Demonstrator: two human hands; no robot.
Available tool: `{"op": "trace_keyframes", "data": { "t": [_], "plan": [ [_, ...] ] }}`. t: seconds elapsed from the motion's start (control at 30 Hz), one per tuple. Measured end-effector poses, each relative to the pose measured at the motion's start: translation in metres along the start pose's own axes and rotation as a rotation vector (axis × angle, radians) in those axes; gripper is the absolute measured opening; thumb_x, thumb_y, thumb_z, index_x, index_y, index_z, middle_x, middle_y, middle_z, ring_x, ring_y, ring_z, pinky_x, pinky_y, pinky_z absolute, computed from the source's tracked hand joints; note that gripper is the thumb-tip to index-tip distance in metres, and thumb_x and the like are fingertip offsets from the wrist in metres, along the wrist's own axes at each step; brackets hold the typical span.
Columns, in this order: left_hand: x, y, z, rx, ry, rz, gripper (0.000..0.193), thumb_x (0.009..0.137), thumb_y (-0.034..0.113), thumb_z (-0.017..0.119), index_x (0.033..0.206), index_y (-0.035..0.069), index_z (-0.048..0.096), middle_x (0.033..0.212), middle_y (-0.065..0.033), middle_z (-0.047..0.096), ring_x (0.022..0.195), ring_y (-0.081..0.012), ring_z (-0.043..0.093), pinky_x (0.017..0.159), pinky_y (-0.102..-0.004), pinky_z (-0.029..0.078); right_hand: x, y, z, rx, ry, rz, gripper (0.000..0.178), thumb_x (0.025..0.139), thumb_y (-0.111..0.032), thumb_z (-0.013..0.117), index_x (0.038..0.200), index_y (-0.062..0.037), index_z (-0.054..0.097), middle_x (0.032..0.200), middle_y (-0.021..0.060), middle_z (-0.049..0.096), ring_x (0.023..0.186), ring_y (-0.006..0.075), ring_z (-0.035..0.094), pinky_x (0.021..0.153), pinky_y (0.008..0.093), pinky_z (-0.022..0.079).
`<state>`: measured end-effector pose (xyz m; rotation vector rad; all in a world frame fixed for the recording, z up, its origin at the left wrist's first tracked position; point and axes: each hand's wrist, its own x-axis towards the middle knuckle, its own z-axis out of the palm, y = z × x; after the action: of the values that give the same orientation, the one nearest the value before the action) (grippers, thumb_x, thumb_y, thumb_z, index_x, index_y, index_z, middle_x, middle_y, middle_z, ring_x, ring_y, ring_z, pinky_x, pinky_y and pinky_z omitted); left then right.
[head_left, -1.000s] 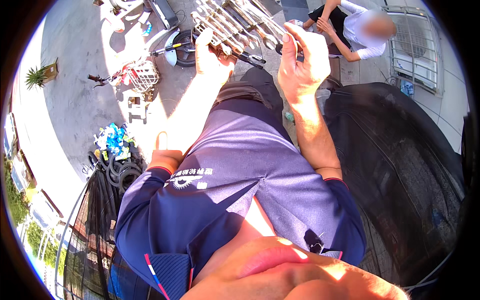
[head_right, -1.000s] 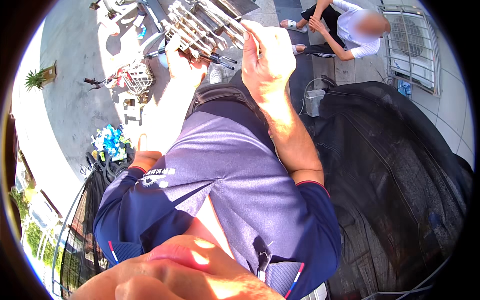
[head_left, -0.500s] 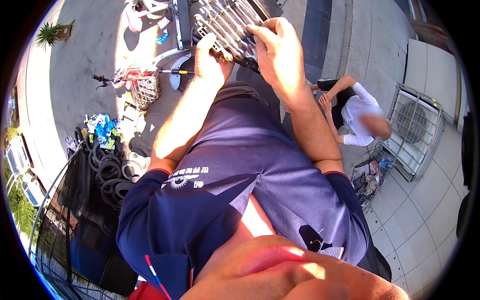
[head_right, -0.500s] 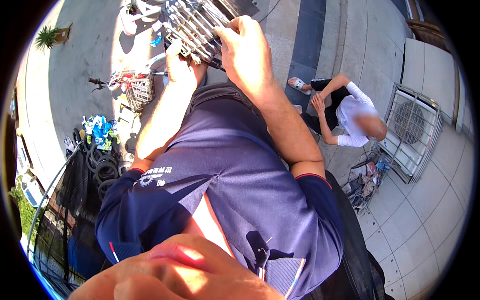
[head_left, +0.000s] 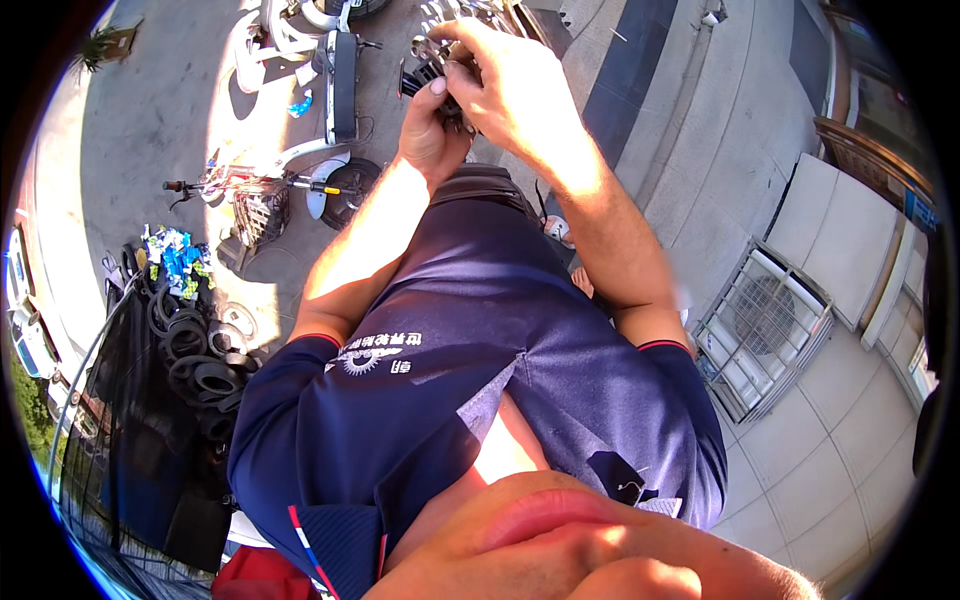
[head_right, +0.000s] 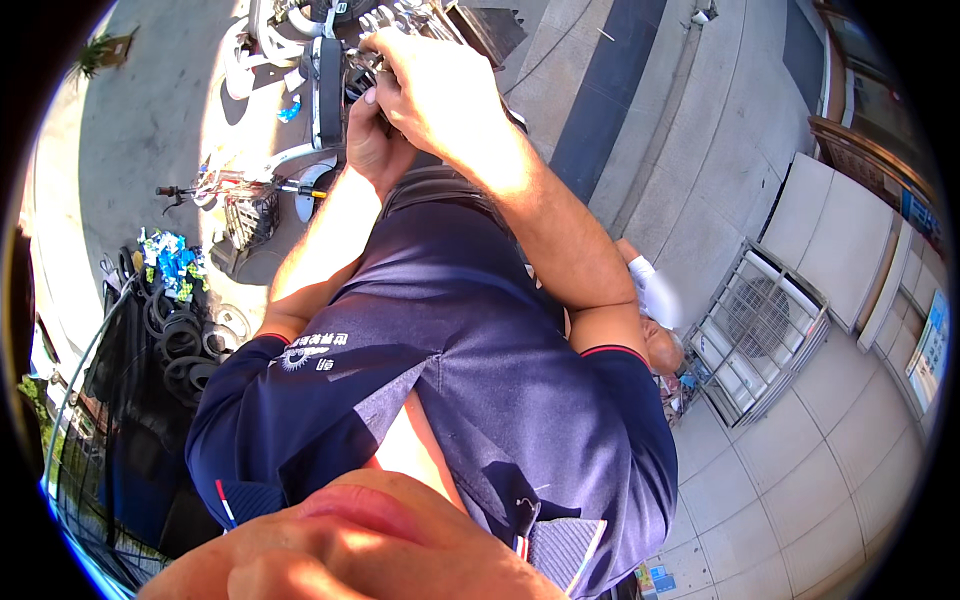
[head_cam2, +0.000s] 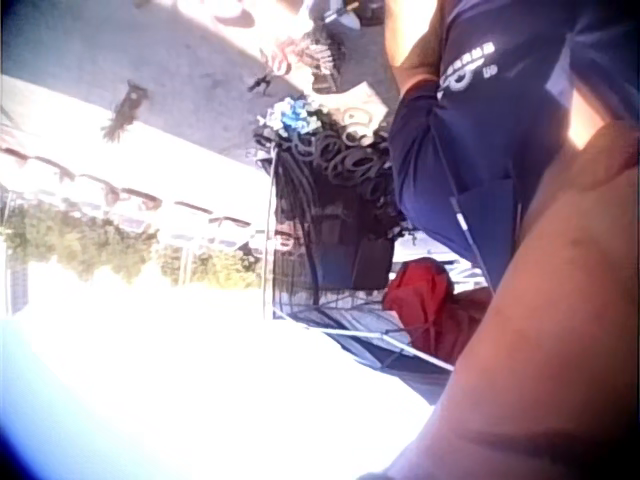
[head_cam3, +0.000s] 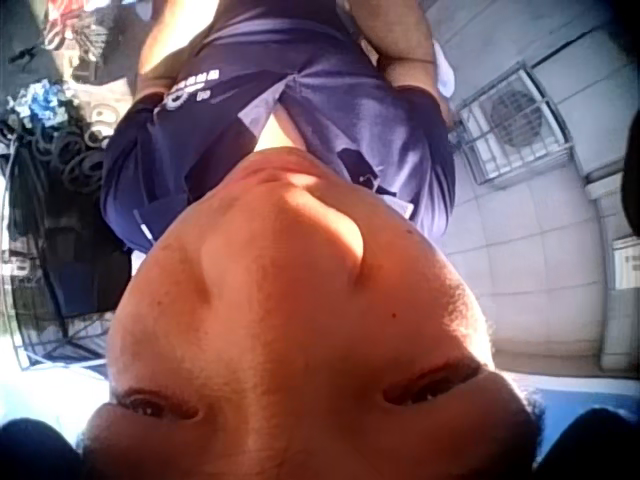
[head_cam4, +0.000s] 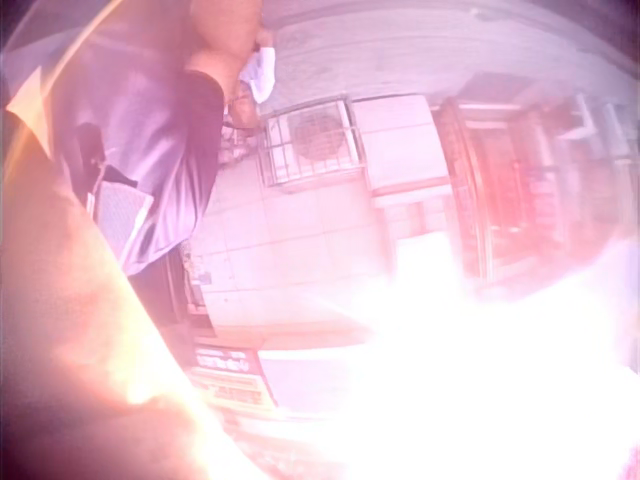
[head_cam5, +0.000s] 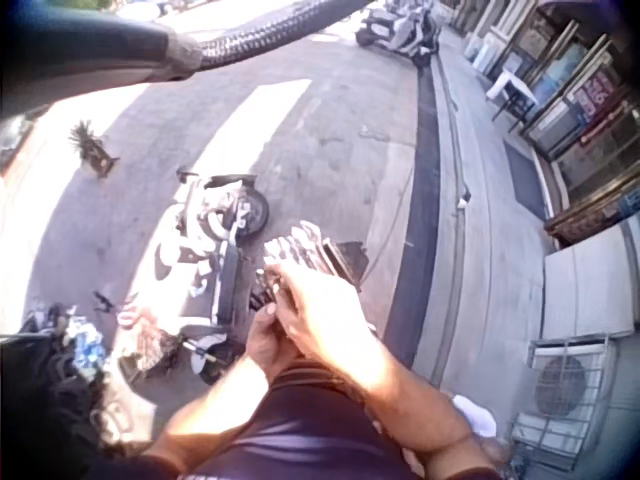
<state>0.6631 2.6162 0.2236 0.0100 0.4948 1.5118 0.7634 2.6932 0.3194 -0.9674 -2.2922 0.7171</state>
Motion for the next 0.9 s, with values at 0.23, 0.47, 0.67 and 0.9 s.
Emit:
{"op": "trace_keyframes", "data": {
  "t": [0.23,0.47,0.67,0.9],
  "plan": [
    [0.158,0.037,0.012,0.026,-0.074,0.063,0.059,0.086,0.03,0.075,0.135,0.003,0.057,0.123,-0.0091,0.067,0.113,-0.0202,0.067,0.095,-0.0354,0.056,0.151,0.09,-0.02,0.077,-0.278,0.014,0.05,0.088,-0.006,0.069,0.136,-0.0138,0.062,0.083,0.0073,0.07,0.069,0.0207,0.071,0.068,0.0343,0.057],
    [0.286,0.097,0.013,-0.065,0.019,0.061,0.056,0.084,0.017,0.075,0.134,0.0,0.056,0.126,-0.0104,0.066,0.117,-0.0238,0.065,0.101,-0.0413,0.055,0.291,0.137,-0.005,0.072,-0.286,0.084,0.039,0.088,-0.014,0.072,0.127,-0.0095,0.067,0.087,0.0108,0.072,0.078,0.0289,0.072,0.073,0.0381,0.057],
    [0.344,0.145,0.009,-0.249,0.088,0.28,0.047,0.087,0.012,0.072,0.131,0.004,0.056,0.12,-0.0093,0.066,0.112,-0.0233,0.066,0.096,-0.0407,0.058,0.398,0.16,0.043,-0.232,-0.389,-0.422,0.044,0.086,-0.016,0.075,0.129,-0.012,0.07,0.087,0.0063,0.063,0.08,0.0229,0.068,0.071,0.0345,0.056],
    [0.388,0.129,-0.05,-0.29,0.305,0.541,0.06,0.082,0.014,0.076,0.137,0.003,0.057,0.121,-0.0062,0.069,0.111,-0.019,0.068,0.101,-0.0367,0.054,0.48,0.208,0.105,-0.041,-0.891,-0.516,0.043,0.091,-0.011,0.073,0.133,-0.0064,0.066,0.101,0.011,0.068,0.087,0.0295,0.07,0.075,0.0364,0.056]
  ]
}}
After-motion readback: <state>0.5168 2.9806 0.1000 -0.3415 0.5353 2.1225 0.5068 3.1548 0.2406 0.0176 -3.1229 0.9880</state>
